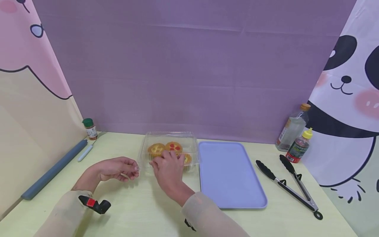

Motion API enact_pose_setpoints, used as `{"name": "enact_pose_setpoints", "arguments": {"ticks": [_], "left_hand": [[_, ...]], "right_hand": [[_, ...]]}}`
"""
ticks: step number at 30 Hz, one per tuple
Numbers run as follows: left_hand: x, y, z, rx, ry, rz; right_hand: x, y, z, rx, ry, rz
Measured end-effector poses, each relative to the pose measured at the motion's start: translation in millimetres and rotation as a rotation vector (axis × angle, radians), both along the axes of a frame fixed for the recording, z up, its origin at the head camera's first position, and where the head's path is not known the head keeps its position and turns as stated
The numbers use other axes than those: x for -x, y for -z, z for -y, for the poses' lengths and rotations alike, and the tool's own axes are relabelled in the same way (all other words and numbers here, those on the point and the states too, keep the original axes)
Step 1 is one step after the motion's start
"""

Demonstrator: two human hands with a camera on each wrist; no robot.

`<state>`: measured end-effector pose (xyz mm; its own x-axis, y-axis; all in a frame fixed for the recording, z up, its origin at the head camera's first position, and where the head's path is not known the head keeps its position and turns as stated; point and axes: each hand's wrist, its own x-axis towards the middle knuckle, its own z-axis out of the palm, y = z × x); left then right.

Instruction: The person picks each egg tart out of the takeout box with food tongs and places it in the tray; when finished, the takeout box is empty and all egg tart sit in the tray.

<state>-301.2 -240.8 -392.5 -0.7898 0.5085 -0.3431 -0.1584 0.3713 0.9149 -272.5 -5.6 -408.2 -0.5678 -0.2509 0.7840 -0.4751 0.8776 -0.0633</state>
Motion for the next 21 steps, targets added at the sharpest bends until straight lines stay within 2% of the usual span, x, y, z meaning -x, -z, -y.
{"name": "enact_pose_setpoints", "arguments": {"ticks": [21], "left_hand": [[-0.3,-0.5,-2.2,-0.027,0.002,-0.002]], "right_hand": [[8.4,0.4,-5.2,-0.015,-0.054,-0.155]]}}
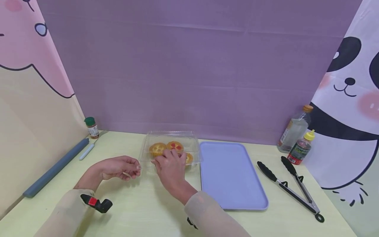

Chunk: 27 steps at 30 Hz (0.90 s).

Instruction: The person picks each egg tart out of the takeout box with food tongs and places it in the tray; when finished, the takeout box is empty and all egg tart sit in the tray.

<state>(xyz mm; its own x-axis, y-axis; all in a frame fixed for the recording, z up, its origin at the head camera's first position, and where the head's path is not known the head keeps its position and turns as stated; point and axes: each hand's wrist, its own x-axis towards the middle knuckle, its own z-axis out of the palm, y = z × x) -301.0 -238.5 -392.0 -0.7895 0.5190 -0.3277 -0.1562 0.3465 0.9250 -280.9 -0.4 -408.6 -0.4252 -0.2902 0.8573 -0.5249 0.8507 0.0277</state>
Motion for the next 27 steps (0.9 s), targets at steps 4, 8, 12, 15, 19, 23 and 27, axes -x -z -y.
{"name": "enact_pose_setpoints", "arguments": {"ticks": [4,8,12,15,19,23,27], "left_hand": [[-0.1,1.1,0.8,-0.012,0.007,0.003],[0.1,1.6,1.2,-0.02,0.013,0.007],[0.3,0.8,1.1,-0.02,0.013,0.009],[1.3,0.6,0.0,-0.017,0.007,0.013],[2.2,0.7,-1.2,-0.018,-0.001,0.021],[2.6,0.9,-1.6,-0.018,-0.006,0.024],[3.2,1.2,-1.5,-0.02,-0.008,0.023]], "right_hand": [[3.8,-2.0,0,0.003,-0.013,-0.027],[9.0,-4.2,-1,0.007,-0.041,-0.07],[11.2,-7.9,-2,-0.009,-0.052,-0.079],[11.1,-10.5,-3,-0.023,-0.051,-0.067],[12.6,-11.0,-4,-0.026,-0.049,-0.062],[13.9,-11.0,-5,-0.031,-0.053,-0.06],[15.6,-10.4,-5,-0.041,-0.057,-0.055]]}}
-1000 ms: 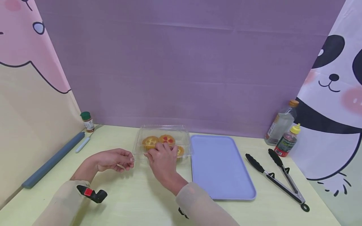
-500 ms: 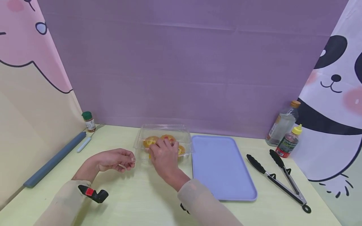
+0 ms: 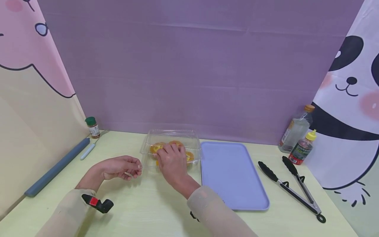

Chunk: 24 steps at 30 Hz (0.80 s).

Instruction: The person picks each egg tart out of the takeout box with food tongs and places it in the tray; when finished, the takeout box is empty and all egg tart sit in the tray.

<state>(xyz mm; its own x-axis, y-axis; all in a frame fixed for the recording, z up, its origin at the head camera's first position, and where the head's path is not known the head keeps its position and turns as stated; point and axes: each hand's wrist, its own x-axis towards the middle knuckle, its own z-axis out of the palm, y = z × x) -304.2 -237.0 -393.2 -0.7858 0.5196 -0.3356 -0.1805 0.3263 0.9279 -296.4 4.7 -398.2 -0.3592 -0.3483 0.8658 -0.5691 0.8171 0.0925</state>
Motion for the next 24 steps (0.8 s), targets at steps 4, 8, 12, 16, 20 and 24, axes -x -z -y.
{"name": "enact_pose_setpoints", "arguments": {"ticks": [4,8,12,16,20,24], "left_hand": [[-0.6,0.9,1.1,-0.011,0.0,0.004],[-1.5,1.6,1.8,-0.025,-0.005,0.015],[-2.5,1.4,2.0,-0.034,-0.019,0.031],[-3.5,0.1,2.8,-0.028,-0.029,0.039],[-3.5,-2.4,2.8,-0.012,-0.015,0.031],[-2.9,-5.2,1.7,-0.001,0.002,0.02]], "right_hand": [[1.6,-0.3,0,-0.013,-0.009,-0.007],[4.1,-5.0,-1,-0.04,0.001,-0.021],[9.0,-16.1,-2,-0.043,0.007,-0.016],[14.7,-31.0,-2,-0.012,-0.017,0.0],[20.5,-50.8,-1,0.021,-0.027,-0.004],[27.3,-77.0,-2,-0.023,0.01,0.018]]}}
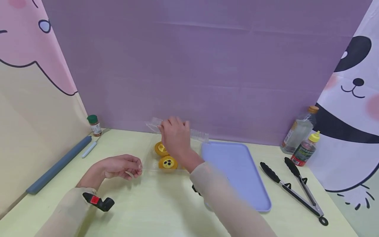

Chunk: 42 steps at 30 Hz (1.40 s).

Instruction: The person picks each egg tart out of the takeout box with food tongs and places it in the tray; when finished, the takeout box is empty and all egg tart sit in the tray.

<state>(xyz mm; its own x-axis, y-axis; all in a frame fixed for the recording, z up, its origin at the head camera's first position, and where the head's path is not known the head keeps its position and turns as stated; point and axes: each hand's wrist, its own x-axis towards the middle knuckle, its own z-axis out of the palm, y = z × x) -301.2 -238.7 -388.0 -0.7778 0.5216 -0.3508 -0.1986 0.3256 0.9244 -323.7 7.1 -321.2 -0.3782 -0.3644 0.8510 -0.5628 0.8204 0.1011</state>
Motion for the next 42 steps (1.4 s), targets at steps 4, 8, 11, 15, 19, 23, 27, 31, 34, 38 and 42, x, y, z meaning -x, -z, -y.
{"name": "enact_pose_setpoints", "arguments": {"ticks": [4,8,11,15,19,23,27,31,34,38,42], "left_hand": [[0.7,-1.1,0.7,0.013,-0.007,-0.008],[1.4,0.6,1.7,0.016,-0.009,-0.003],[1.4,1.6,0.9,0.016,-0.002,-0.005],[1.5,1.4,-1.1,0.034,-0.002,-0.009],[2.9,-1.8,-2.5,0.051,-0.003,-0.018],[4.7,-6.7,-3.5,0.05,0.003,-0.034],[5.0,-8.4,-3.8,0.052,0.01,-0.034],[4.2,-7.5,-3.7,0.056,0.012,-0.031],[3.6,-5.8,-3.1,0.056,0.005,-0.032],[1.9,-3.3,-1.4,0.059,0.001,-0.03],[0.3,-1.5,0.9,0.067,0.0,-0.027]], "right_hand": [[9.1,-19.5,-5,-0.092,0.052,0.016],[19.5,-27.7,-10,-0.134,0.066,0.006],[26.1,-30.3,-12,-0.123,0.043,0.011],[33.2,-34.9,-13,-0.072,0.001,0.041],[39.8,-42.6,-12,-0.036,-0.003,0.061],[43.2,-50.2,-10,-0.019,0.012,0.098],[42.9,-53.2,-10,-0.024,0.038,0.165],[43.4,-53.1,-9,-0.003,0.054,0.21],[45.2,-52.4,-7,0.027,0.051,0.216],[48.1,-51.5,-4,0.052,0.042,0.225],[51.5,-55.2,-4,0.086,0.037,0.246]]}}
